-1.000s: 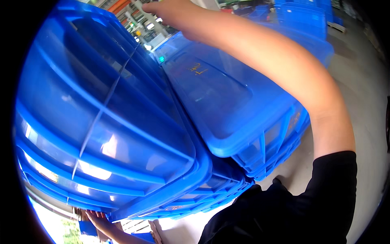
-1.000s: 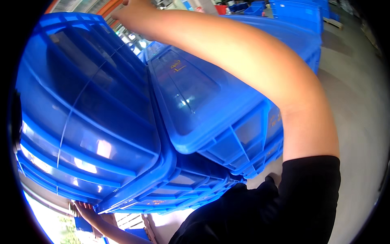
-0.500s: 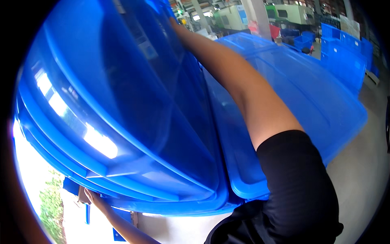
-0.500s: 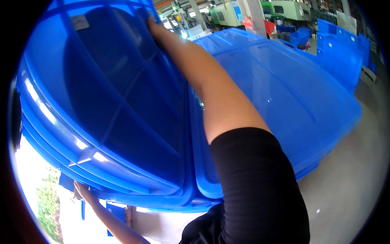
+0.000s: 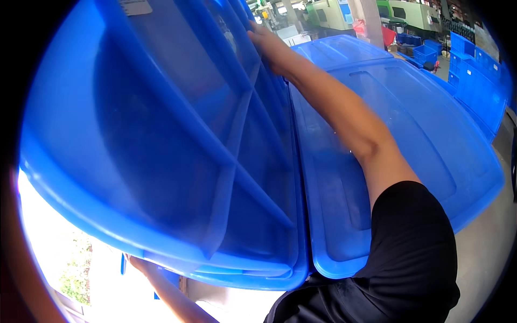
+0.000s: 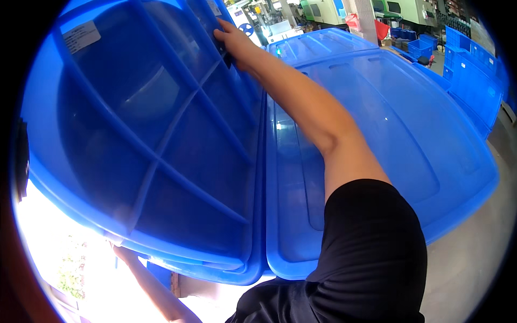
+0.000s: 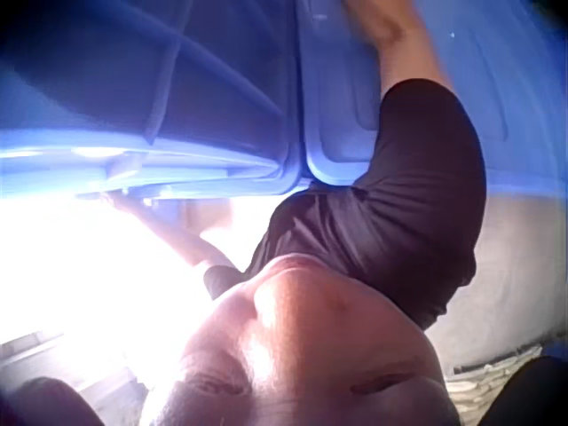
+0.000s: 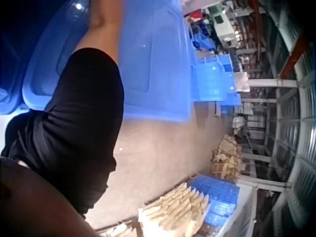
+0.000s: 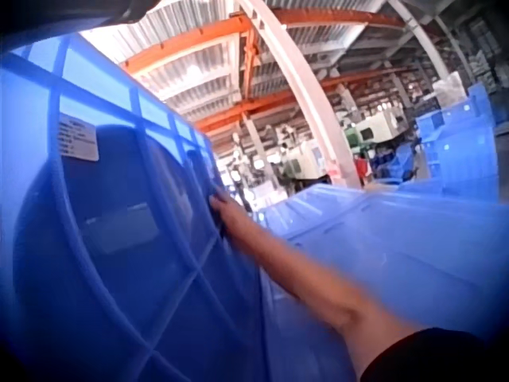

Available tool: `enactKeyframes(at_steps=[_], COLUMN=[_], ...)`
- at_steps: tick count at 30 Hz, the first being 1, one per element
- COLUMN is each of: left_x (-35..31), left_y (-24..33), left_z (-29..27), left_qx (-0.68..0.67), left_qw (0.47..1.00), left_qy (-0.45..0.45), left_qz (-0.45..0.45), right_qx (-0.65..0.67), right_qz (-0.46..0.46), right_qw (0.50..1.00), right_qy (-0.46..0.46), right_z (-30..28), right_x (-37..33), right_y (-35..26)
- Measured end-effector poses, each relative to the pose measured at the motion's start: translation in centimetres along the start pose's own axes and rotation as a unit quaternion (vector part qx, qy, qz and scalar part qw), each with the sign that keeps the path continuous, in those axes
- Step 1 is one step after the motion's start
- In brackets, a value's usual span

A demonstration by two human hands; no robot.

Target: The person lifts and stacks blue plastic crates in a warehouse, then moves to a table to pick up blue plastic spools and place them into a blue crate. The person handles the crates and spools by hand throughout the clip.

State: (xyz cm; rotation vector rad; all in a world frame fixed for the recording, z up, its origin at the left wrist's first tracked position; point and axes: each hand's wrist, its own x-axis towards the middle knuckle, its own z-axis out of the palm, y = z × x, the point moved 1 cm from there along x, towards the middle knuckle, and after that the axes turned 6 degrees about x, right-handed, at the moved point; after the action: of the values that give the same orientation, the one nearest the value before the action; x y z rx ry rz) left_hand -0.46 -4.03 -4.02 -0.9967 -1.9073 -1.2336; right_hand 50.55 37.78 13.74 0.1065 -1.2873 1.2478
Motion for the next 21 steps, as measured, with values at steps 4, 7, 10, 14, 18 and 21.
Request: enactKeyframes(at_steps=[4,7,10,14,18,21], left_x=[-0.7,-1.2,-1.5,-2.7,-5.3,-6.3], left_y=[1.3,5.8,6.9,8.3,8.3,7.8], left_z=[1.3,1.0,0.6,0.0,-0.8,-0.6], left_qx=[-0.142,-0.264,-0.205,-0.210,-0.174,-0.151], left_qw=[0.971,0.939,0.967,0.951,0.967,0.974], left_qy=[-0.020,-0.003,-0.019,-0.023,-0.007,-0.008], left_qz=[-0.191,-0.219,-0.152,-0.227,-0.186,-0.168], right_qx=[-0.003,-0.094,-0.188,-0.101,0.012,0.070], right_qz=[0.020,-0.005,0.003,0.003,0.031,0.041], right_qw=[0.999,0.995,0.981,0.993,0.999,0.997], right_qy=[-0.030,0.016,0.055,0.055,0.017,0.002], right_z=[-1.0,-0.7,-1.6,0.2,1.2,1.2], right_x=[1.2,-0.6,0.5,-1.5,-1.2,-1.0], right_y=[0.3,0.6,1.3,-0.7,-1.2,-0.2])
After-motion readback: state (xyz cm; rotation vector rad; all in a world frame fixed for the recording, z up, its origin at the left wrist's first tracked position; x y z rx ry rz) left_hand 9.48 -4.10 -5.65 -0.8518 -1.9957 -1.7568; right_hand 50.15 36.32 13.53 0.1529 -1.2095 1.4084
